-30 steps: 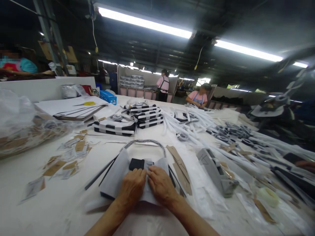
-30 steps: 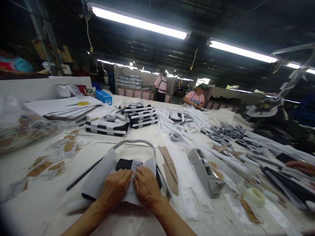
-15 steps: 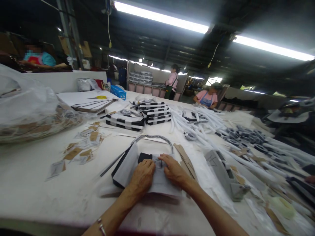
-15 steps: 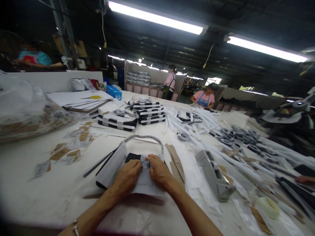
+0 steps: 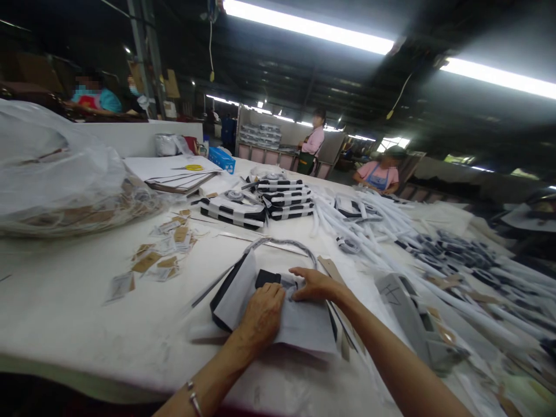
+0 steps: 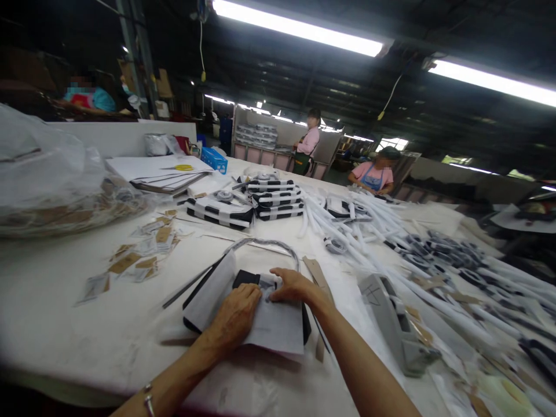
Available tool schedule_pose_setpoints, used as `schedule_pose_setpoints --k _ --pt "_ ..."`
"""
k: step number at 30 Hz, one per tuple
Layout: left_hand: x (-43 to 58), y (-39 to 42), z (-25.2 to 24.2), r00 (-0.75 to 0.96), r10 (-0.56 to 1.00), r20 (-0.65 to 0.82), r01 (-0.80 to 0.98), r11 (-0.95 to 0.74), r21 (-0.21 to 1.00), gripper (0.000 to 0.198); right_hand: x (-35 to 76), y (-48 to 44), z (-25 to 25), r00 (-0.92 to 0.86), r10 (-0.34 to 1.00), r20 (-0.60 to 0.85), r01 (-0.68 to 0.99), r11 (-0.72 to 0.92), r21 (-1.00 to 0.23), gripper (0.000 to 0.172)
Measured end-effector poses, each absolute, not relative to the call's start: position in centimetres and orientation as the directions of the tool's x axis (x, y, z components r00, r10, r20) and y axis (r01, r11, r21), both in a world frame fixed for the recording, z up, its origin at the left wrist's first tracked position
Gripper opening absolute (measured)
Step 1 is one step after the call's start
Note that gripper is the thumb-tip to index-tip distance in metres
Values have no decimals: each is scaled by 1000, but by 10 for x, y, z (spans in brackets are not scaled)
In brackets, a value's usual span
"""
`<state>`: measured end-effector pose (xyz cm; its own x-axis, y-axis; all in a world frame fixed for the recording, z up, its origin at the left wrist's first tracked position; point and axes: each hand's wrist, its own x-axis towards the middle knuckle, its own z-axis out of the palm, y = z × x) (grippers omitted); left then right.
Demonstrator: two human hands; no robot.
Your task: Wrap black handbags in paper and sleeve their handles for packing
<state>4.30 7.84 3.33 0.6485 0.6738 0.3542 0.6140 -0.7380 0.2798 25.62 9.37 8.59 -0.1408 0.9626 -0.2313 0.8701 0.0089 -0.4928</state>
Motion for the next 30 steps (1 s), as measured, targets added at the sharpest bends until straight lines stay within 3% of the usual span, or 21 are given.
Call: schedule_pose_setpoints --k 4,9,14,23,27,30 --pt "42 77 33 641 675 364 599 -737 312 24 258 93 87 -212 944 -252 822 33 -568 75" --pt "40 77 37 667 653 358 577 -757 306 27 265 95 94 -289 903 -319 786 33 -618 86" --pt "38 79 41 708 611 354 556 -791 254 54 265 99 87 -292 895 -337 793 29 -609 93" --pt "39 81 39 717 620 319 556 -784 277 65 251 107 64 -120 988 -100 789 34 -613 36" --pt "39 79 39 689 654 313 578 -756 308 62 248 111 66 -66 998 -14 789 44 -612 23" --pt "39 79 37 666 671 326 597 -741 306 57 253 112 67 -15 999 35 773 34 -633 23"
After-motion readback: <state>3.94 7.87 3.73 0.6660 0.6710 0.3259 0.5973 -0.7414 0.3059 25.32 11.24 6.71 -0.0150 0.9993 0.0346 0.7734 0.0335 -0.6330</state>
